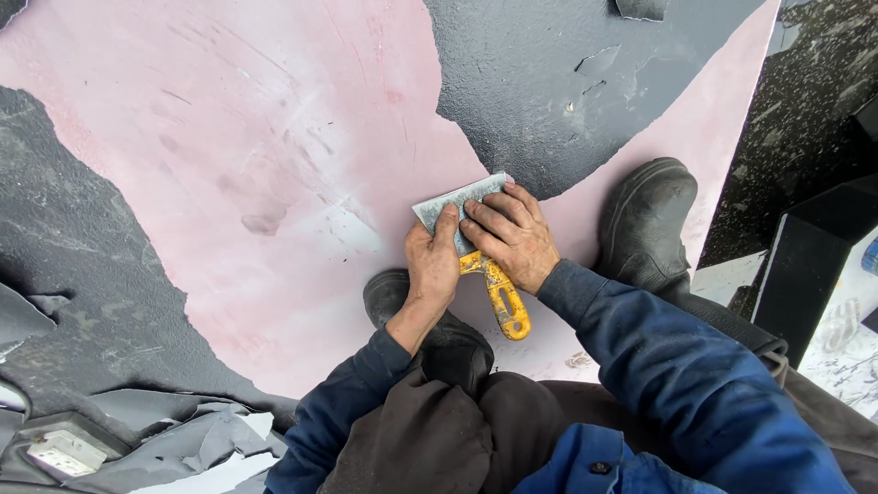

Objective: The person is using a hand scraper and a wire brush to remove a dark layer of coating or paint from a large industrial surface.

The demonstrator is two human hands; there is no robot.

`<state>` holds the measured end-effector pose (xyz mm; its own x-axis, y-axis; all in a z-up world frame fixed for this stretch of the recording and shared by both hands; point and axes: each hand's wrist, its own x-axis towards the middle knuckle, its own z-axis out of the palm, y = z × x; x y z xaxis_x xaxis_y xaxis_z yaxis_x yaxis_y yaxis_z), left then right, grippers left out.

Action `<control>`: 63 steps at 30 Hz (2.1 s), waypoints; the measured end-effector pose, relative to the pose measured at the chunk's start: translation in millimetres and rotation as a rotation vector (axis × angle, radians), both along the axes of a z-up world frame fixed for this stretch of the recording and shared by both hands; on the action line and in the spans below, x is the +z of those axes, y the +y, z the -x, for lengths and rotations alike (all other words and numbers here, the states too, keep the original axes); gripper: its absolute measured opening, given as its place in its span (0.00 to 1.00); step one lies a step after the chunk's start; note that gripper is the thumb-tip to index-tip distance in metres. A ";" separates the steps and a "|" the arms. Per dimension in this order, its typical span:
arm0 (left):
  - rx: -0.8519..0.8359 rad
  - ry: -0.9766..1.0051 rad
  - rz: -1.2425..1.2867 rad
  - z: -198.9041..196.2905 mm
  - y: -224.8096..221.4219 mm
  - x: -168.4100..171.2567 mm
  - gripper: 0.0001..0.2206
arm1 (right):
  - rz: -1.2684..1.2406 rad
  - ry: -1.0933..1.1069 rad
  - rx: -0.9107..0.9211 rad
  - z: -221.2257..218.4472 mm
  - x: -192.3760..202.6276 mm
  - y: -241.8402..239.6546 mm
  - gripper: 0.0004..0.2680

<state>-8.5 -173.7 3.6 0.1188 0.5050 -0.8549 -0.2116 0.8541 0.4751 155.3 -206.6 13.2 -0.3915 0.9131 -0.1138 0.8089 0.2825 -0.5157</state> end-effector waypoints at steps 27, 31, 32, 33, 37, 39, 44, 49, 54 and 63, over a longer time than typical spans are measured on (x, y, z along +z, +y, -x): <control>-0.144 0.223 -0.140 -0.6 20.9 9.1 0.14 | -0.004 0.061 -0.034 -0.3 5.4 27.5 0.13; -0.099 0.164 -0.166 -3.0 36.9 2.7 0.14 | -0.061 0.034 -0.049 1.9 -8.3 31.4 0.12; -0.086 0.161 -0.180 -4.6 36.7 1.2 0.14 | -0.061 0.029 -0.045 -0.3 -12.0 31.1 0.11; -0.078 0.156 -0.191 -3.6 32.8 0.1 0.14 | -0.056 0.024 -0.045 0.3 -15.2 26.3 0.11; -0.081 0.233 -0.231 -13.0 61.1 -10.3 0.14 | -0.107 0.036 -0.025 -8.7 -20.9 67.0 0.11; -0.008 0.229 -0.297 -17.4 97.8 -8.9 0.13 | -0.172 0.044 -0.054 -9.5 -12.8 108.1 0.11; 0.029 0.143 -0.263 0.1 67.3 7.2 0.12 | -0.136 0.043 -0.070 4.6 -1.5 65.6 0.11; -0.026 0.144 -0.048 3.2 25.8 -2.1 0.13 | -0.075 0.049 -0.055 7.0 3.0 39.0 0.11; 0.099 0.032 -0.181 -4.3 44.1 -21.2 0.13 | -0.173 -0.001 -0.028 3.7 -19.8 45.5 0.09; 0.096 0.071 -0.187 14.4 47.2 0.2 0.13 | -0.156 0.032 -0.093 24.9 0.4 48.3 0.11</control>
<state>-22.9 -126.4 3.8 0.0053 0.6617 -0.7498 -0.2476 0.7273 0.6401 130.5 -158.3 13.6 -0.3055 0.9512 0.0433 0.8192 0.2857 -0.4972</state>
